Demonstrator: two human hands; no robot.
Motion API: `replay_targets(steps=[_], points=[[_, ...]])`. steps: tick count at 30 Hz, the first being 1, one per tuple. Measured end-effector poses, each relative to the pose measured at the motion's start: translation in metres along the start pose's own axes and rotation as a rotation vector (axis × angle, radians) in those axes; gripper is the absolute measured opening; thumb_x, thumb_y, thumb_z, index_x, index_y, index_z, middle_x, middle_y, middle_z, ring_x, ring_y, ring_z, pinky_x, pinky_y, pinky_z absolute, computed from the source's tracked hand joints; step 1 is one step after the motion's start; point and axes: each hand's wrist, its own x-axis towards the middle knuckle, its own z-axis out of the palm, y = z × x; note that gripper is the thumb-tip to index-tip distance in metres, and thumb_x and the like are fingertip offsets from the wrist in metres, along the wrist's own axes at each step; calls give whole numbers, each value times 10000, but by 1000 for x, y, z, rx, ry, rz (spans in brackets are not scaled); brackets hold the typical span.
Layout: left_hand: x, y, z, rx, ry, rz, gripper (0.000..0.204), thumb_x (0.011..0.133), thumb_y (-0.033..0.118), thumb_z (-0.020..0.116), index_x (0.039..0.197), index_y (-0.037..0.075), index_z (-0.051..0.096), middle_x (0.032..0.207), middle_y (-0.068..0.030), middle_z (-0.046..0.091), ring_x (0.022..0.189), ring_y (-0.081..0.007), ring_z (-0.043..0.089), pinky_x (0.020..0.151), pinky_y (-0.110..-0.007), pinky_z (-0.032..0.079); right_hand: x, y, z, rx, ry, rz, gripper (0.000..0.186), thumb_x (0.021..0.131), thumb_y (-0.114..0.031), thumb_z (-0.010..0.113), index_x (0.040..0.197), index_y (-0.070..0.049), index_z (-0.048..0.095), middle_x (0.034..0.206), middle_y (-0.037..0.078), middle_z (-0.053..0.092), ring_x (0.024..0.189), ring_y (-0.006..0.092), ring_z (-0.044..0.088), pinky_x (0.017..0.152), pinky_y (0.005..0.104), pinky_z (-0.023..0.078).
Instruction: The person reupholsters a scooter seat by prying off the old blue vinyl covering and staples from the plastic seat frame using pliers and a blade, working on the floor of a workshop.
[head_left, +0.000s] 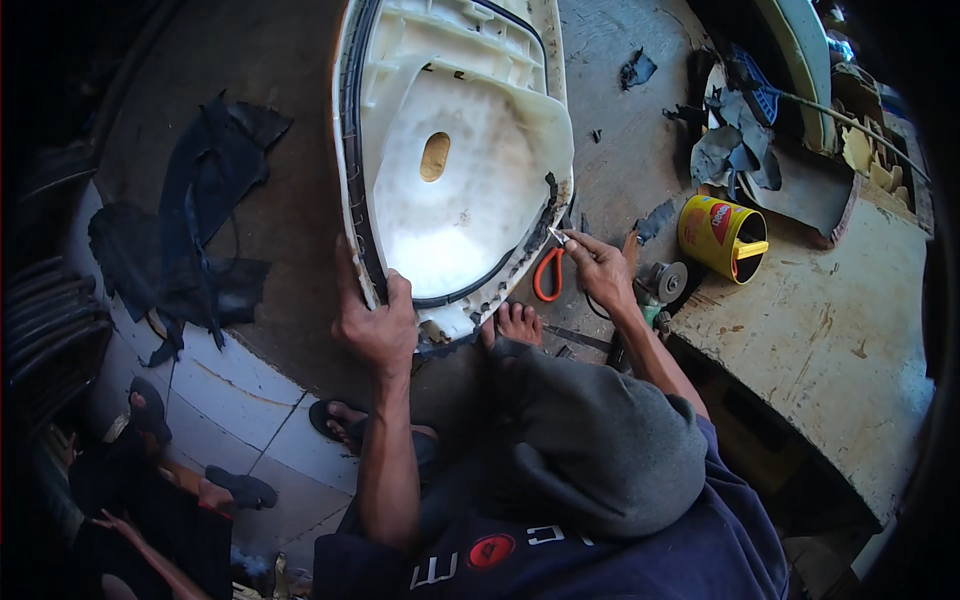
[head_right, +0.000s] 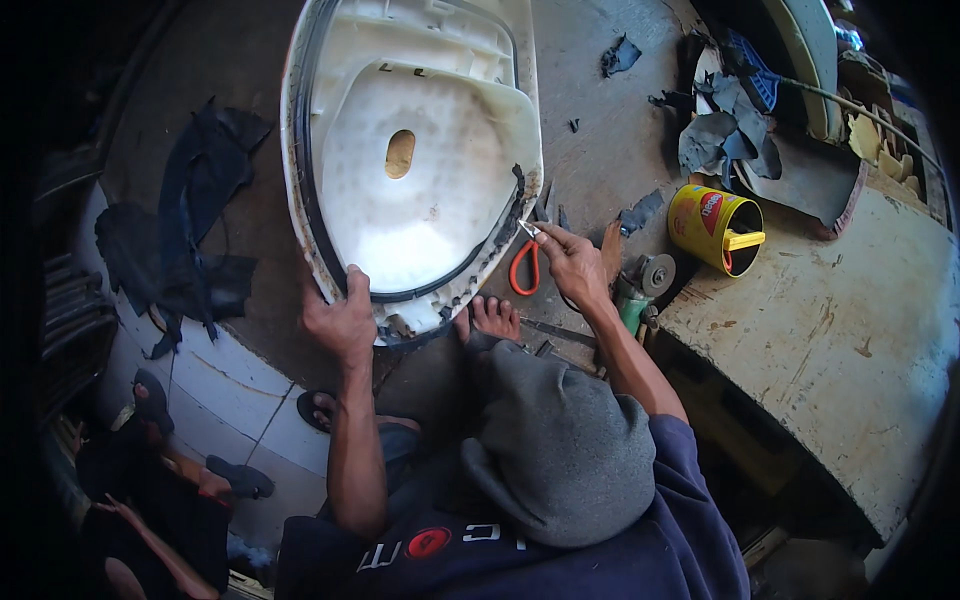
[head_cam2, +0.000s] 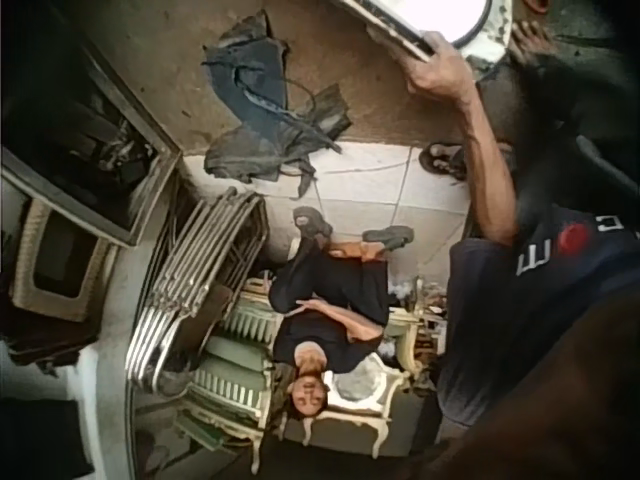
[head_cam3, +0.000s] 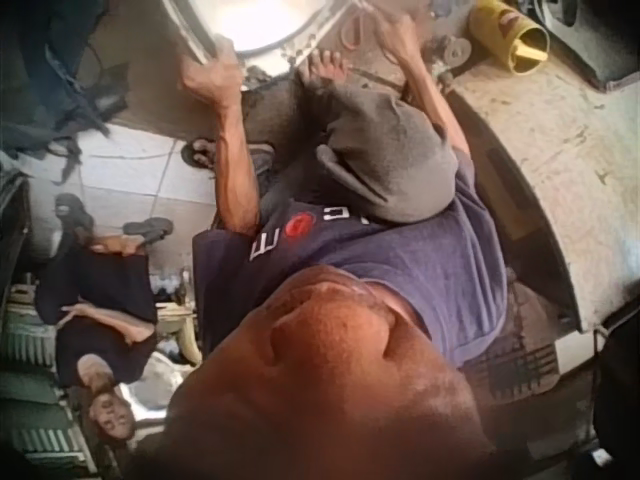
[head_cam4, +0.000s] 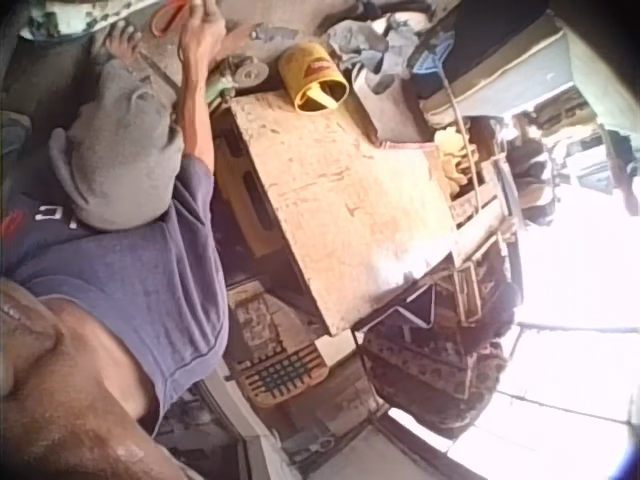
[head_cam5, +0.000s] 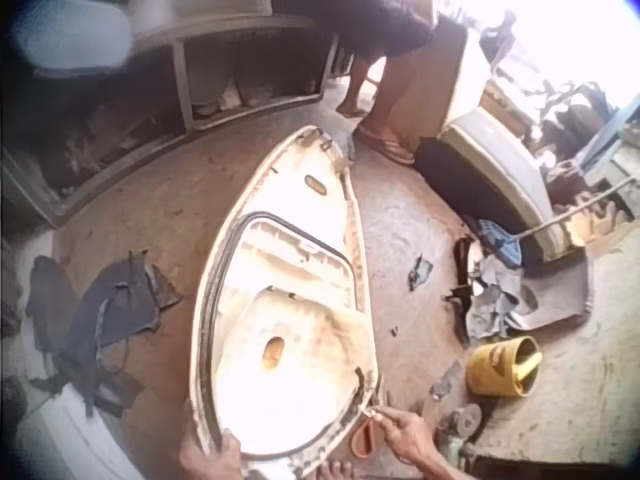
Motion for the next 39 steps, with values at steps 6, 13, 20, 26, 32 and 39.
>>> replay_targets(steps=[6,13,20,26,32,39], points=[[2,8,-11,19,-7,-59,627,809,14,650,1427,38,545,1126,-217,731,977,-331,745,822,-395,593,-8,-46,-24,-599,-108,100,313,999,-407,556,1245,-295,715,826,201,713,742,386,711,669,472,546],[-1,-14,-7,-95,-34,-175,628,787,-8,674,1403,-7,557,1177,-195,724,996,-255,741,842,-360,583,-15,-45,-14,-664,-66,131,305,984,-354,580,1258,-310,706,807,194,717,722,376,717,665,486,554],[9,-13,0,-180,-27,-173,614,780,-23,673,1382,-54,558,1190,-196,718,997,-221,723,870,-348,566,-4,-37,-21,-561,-34,69,267,987,-395,592,1152,-266,757,811,174,726,733,398,714,902,442,545],[9,-17,-2,-279,12,-123,618,788,-18,668,1391,-64,540,1168,-200,719,981,-223,721,867,-341,560,1,31,-3,84,-85,132,315,977,-415,575,1174,-236,745,856,222,721,844,395,720,736,487,561],[11,-23,-2,-148,12,-148,441,779,59,704,1193,-73,635,997,-140,743,871,-212,708,809,-355,553,-8,-40,-32,-512,-100,98,327,990,-377,552,1242,-255,719,882,188,737,814,375,729,726,480,559],[-4,-3,-2,-245,-61,-120,625,810,-67,613,1427,-31,523,1242,-172,697,1052,-207,696,911,-336,551,-13,-36,-5,-455,-39,193,302,980,-352,559,1200,-237,731,903,233,718,838,438,707,738,510,554]])
